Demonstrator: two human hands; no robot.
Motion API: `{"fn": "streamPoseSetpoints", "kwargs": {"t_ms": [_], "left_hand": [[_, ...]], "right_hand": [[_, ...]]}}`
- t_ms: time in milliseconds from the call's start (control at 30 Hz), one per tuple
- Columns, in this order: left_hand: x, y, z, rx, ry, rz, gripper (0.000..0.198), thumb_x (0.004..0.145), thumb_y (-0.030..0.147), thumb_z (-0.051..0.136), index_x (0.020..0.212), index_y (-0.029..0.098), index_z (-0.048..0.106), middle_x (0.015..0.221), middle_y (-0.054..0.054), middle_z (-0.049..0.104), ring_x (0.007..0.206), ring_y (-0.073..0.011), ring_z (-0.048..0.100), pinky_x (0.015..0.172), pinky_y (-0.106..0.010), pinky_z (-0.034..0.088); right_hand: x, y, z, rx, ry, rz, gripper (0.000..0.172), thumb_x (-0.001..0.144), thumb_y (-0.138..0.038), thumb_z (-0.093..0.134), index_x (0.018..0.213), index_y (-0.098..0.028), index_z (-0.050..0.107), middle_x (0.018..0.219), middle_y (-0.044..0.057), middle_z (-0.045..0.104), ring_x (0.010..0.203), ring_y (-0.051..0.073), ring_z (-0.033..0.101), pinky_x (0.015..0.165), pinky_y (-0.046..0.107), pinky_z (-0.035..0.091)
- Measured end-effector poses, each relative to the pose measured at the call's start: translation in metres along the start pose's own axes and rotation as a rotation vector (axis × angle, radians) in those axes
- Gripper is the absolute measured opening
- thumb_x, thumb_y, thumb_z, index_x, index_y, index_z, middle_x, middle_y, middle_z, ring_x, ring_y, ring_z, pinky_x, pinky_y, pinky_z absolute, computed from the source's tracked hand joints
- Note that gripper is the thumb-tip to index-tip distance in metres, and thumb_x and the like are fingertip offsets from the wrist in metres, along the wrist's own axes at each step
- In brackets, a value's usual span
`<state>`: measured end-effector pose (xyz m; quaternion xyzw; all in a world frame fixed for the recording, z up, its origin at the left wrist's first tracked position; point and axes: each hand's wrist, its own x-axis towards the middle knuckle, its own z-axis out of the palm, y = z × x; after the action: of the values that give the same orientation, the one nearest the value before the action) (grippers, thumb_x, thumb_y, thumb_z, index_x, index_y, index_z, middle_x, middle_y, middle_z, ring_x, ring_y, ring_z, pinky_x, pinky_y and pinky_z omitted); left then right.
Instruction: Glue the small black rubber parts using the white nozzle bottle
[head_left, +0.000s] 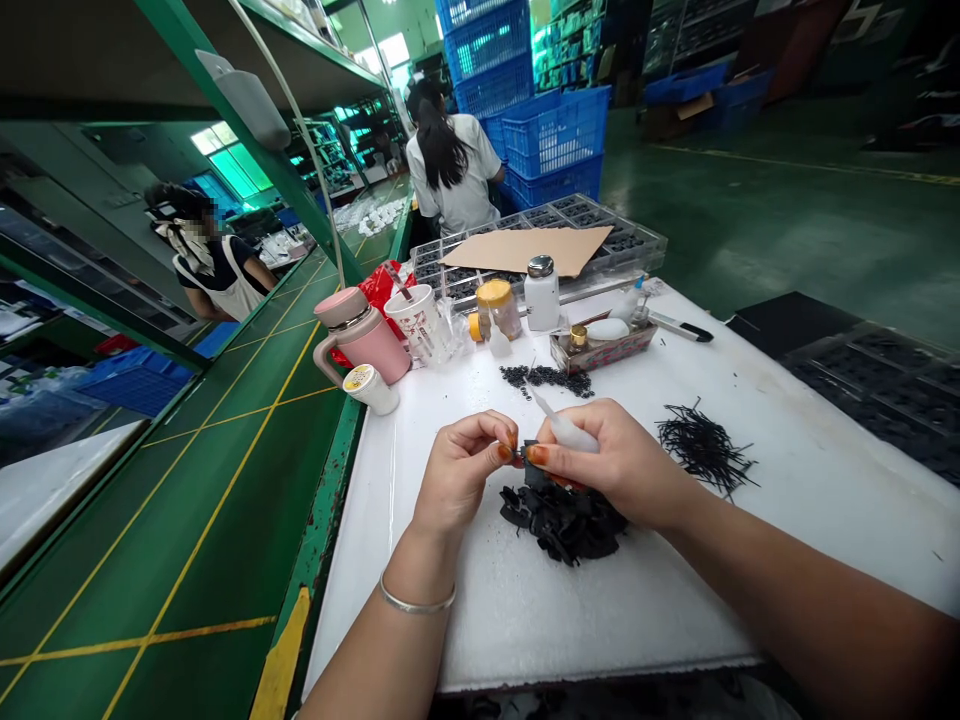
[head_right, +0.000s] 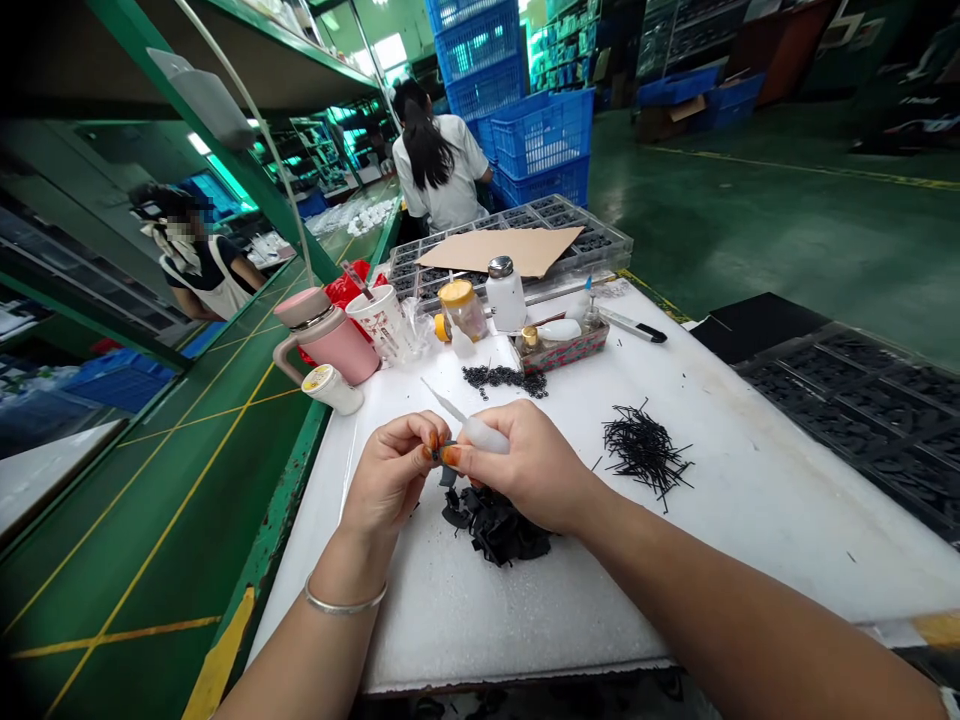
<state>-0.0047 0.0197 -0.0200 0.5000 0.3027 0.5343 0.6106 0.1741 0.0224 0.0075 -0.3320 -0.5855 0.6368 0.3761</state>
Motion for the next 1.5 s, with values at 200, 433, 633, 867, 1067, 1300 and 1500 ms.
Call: {"fn": "streamPoseSetpoints", "kwargs": {"t_ms": [200,433,633,867,1067,1300,1500], "left_hand": [[0.0000,0.0008,-0.0008,-0.152,-0.013,-0.089,0.011,0.072,0.016,0.075,0.069,0.014,0.064,0.073,0.001,0.056,0.061,-0.0075,0.052,0.058,-0.019,0.047],[-0.0005,0.0007,-0.0032,-0.351,0.015,-0.187,0.018,0.069,0.019,0.078,0.068,0.015,0.060,0.072,0.002,0.052,0.066,-0.0088,0.053,0.059,-0.019,0.051],[-0.0028,-0.0026,0.0006,-0.425,-0.025,-0.245,0.014,0.070,0.016,0.077,0.071,0.014,0.063,0.074,0.001,0.056,0.067,-0.0080,0.056,0.060,-0.018,0.052],[-0.0033,-0.0047,0.0037,-0.461,-0.058,-0.257,0.010,0.072,0.014,0.075,0.072,0.013,0.065,0.075,0.000,0.059,0.064,-0.0080,0.058,0.059,-0.019,0.052],[-0.0030,-0.0042,0.0048,-0.432,-0.041,-0.274,0.016,0.067,0.019,0.080,0.071,0.014,0.065,0.076,0.000,0.060,0.064,-0.0093,0.060,0.058,-0.020,0.053],[-0.0024,-0.0054,0.0044,-0.400,0.003,-0.304,0.019,0.065,0.021,0.081,0.071,0.013,0.065,0.078,-0.001,0.062,0.068,-0.0107,0.061,0.057,-0.020,0.053],[-0.0028,-0.0053,0.0049,-0.390,0.013,-0.318,0.020,0.065,0.022,0.082,0.071,0.013,0.065,0.078,-0.001,0.063,0.068,-0.0111,0.061,0.058,-0.020,0.053]], "right_hand": [[0.0049,0.0042,-0.0001,0.252,-0.105,0.122,0.032,0.073,-0.035,0.073,0.059,-0.013,0.054,0.048,-0.004,0.048,0.042,0.005,0.037,0.042,0.020,0.024],[0.0042,0.0044,0.0025,0.313,-0.124,0.071,0.028,0.072,-0.028,0.074,0.058,-0.013,0.054,0.050,-0.004,0.049,0.043,0.005,0.038,0.042,0.019,0.025],[0.0030,0.0044,0.0029,0.340,-0.123,0.069,0.028,0.072,-0.028,0.073,0.059,-0.012,0.054,0.050,-0.003,0.049,0.044,0.005,0.039,0.042,0.018,0.026],[0.0026,0.0053,0.0038,0.394,-0.123,0.126,0.025,0.072,-0.027,0.072,0.059,-0.013,0.055,0.049,-0.003,0.048,0.043,0.005,0.037,0.041,0.018,0.025],[0.0035,0.0056,0.0038,0.518,-0.113,0.205,0.021,0.071,-0.025,0.071,0.062,-0.013,0.057,0.050,-0.002,0.049,0.044,0.005,0.039,0.041,0.016,0.025],[0.0079,0.0057,-0.0001,0.760,-0.162,0.388,0.015,0.065,-0.021,0.069,0.064,-0.011,0.059,0.046,-0.004,0.043,0.039,0.003,0.032,0.038,0.013,0.023],[0.0072,0.0052,-0.0004,0.758,-0.173,0.398,0.016,0.066,-0.023,0.069,0.064,-0.011,0.058,0.047,-0.004,0.044,0.040,0.003,0.031,0.038,0.014,0.021]]}}
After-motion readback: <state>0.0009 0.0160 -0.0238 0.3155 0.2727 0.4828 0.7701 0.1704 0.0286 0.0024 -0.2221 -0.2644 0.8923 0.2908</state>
